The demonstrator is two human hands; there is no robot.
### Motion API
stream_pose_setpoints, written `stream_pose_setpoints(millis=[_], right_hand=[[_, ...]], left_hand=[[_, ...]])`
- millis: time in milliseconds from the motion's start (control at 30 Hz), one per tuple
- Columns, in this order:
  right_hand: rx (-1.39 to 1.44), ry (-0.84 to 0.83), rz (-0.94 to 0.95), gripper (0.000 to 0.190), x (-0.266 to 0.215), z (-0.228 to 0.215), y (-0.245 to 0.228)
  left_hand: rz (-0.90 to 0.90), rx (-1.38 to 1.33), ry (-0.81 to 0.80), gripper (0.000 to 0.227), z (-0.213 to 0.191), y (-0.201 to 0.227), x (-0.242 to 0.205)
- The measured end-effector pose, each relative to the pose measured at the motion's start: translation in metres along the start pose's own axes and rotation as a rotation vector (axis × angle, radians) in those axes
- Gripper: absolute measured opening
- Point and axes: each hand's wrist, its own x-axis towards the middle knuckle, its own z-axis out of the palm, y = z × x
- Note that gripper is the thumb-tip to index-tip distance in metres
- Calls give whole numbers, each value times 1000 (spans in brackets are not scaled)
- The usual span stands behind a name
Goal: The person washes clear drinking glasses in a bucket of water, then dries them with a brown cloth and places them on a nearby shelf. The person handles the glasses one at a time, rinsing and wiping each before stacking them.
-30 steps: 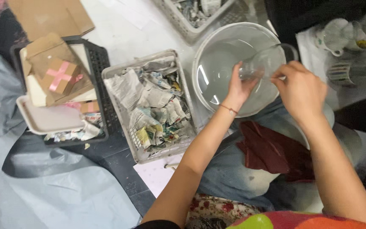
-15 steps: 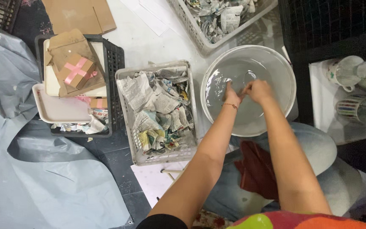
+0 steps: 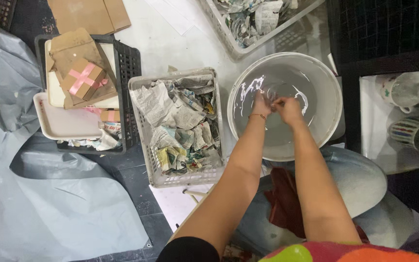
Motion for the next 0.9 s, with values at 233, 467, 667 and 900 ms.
stream_pose_setpoints(millis=[233, 467, 667, 900], right_hand=[[183, 72, -37, 16, 4, 4, 19], [121, 69, 10, 21, 4, 9, 25], [576, 41, 182, 32, 8, 1, 22], [-51, 500, -67, 75, 6, -2, 45]], left_hand=[[-171, 133, -64, 61, 9, -6, 5], [-120, 179, -23, 53, 13, -11, 9], [-79, 184, 43, 62, 7, -14, 11], [34, 368, 59, 81, -1, -9, 6]])
